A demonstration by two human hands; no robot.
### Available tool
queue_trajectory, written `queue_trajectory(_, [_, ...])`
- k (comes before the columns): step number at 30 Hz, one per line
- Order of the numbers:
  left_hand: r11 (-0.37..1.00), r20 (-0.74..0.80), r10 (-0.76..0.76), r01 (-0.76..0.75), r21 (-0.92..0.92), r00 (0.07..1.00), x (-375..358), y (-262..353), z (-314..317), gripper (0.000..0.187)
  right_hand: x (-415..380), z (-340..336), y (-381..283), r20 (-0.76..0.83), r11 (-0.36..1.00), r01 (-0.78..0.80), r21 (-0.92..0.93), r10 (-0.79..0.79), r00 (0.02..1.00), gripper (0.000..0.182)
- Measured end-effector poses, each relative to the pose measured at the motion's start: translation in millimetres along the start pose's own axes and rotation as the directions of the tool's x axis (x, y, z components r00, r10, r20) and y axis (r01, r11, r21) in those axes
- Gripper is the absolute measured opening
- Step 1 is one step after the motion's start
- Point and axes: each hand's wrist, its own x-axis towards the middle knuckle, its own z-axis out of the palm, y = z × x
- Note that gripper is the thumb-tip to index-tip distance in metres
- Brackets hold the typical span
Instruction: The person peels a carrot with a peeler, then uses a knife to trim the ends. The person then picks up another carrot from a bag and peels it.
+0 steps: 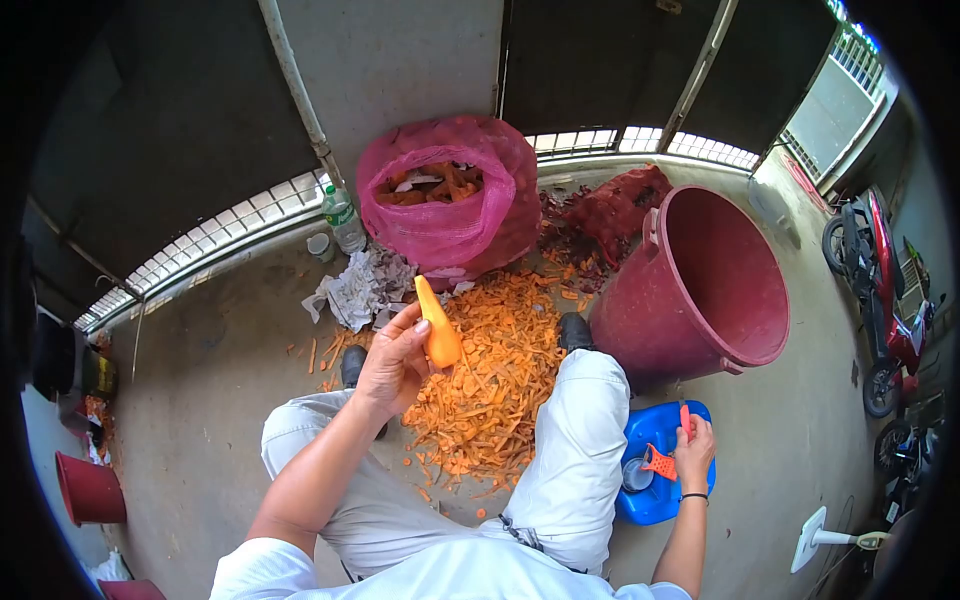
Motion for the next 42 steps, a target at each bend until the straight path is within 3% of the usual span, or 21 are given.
queue_trajectory(2, [1.000,0.012,0.015,-0.015,0.006,1.000,-2.1,-2.0,6.2,0.052,3.1,-9.3,-40.6,-0.063,0.921,-0.009,0.389,0.036,0.997,0.025])
queue_trajectory(3, [0.999,0.044,0.009,-0.011,0.037,0.999,-3.4,-4.0,8.2,0.053,6.2,-16.7,-66.6,-0.068,0.922,-0.010,0.387,0.040,0.997,0.025])
queue_trajectory(5, [0.997,0.087,-0.006,-0.001,0.074,0.996,-4.2,-9.5,9.4,0.055,15.8,-32.7,-125.8,0.031,0.602,-0.048,0.797,0.038,0.999,0.022])
queue_trajectory(7, [0.992,0.142,-0.043,0.025,0.125,0.989,-4.2,-17.3,6.1,0.058,27.3,-44.6,-172.1,0.083,0.552,0.004,0.834,-0.132,0.988,0.025])
queue_trajectory(9, [0.984,0.148,-0.091,0.067,0.163,0.985,-5.9,-22.3,8.2,0.056,35.0,-53.5,-232.8,0.013,0.548,0.183,0.816,-0.334,0.942,0.025])
queue_trajectory(11, [0.943,0.111,-0.025,-0.014,0.333,0.994,-4.1,-32.9,3.8,0.054,42.8,-69.0,-279.7,0.078,0.617,0.324,0.717,-0.532,0.843,0.022])
queue_trajectory(13, [0.931,0.128,-0.005,-0.042,0.361,0.992,-5.4,-36.1,3.0,0.053,44.6,-73.5,-323.9,-0.082,0.498,0.539,0.680,-0.678,0.730,0.020])
queue_trajectory(14, [0.919,0.145,0.001,-0.058,0.390,0.989,-7.0,-35.1,3.5,0.050,45.7,-74.8,-336.4,-0.084,0.500,0.538,0.679,-0.675,0.733,0.020])
queue_trajectory(16, [0.906,0.161,0.005,-0.072,0.418,0.987,-10.3,-33.2,7.2,0.046,47.0,-75.0,-352.9,-0.059,0.464,0.656,0.595,-0.789,0.611,0.022])
queue_trajectory(20, [0.933,0.092,0.046,-0.076,0.351,0.995,-16.0,-30.5,17.5,0.040,47.0,-73.5,-366.5,-0.054,0.446,0.699,0.559,-0.822,0.567,0.024])
queue_trajectory(30, [0.931,0.131,0.202,-0.232,0.283,0.971,-19.1,-36.9,16.4,0.042,47.5,-79.9,-368.2,-0.078,0.448,0.715,0.537,-0.818,0.570,0.022])
queue_trajectory(35, [0.858,0.193,0.263,-0.320,0.401,0.945,-23.1,-31.7,16.9,0.041,60.4,-76.6,-353.4,-0.115,0.462,0.723,0.514,-0.798,0.592,0.022])
queue_trajectory(37, [0.815,0.250,0.298,-0.381,0.435,0.921,-23.4,-28.7,16.7,0.041,77.8,-68.3,-333.6,0.062,0.613,0.456,0.645,-0.637,0.768,0.018])
queue_trajectory(38, [0.820,0.239,0.306,-0.383,0.425,0.921,-22.5,-29.2,15.9,0.042,81.0,-63.0,-324.9,0.101,0.621,0.359,0.697,-0.581,0.808,0.019])
queue_trajectory(39, [0.825,0.224,0.318,-0.385,0.413,0.921,-21.9,-30.9,15.1,0.042,82.4,-55.4,-320.6,0.104,0.621,0.363,0.695,-0.586,0.804,0.019])
queue_trajectory(41, [0.768,0.243,0.356,-0.431,0.474,0.902,-17.3,-32.2,12.9,0.043,81.0,-43.5,-312.4,0.289,0.458,-0.065,0.886,-0.437,0.852,0.026])
queue_trajectory(42, [0.700,0.276,0.383,-0.472,0.537,0.882,-14.2,-31.1,12.5,0.044,71.6,-56.4,-323.2,0.324,0.510,-0.052,0.859,-0.463,0.825,0.035])
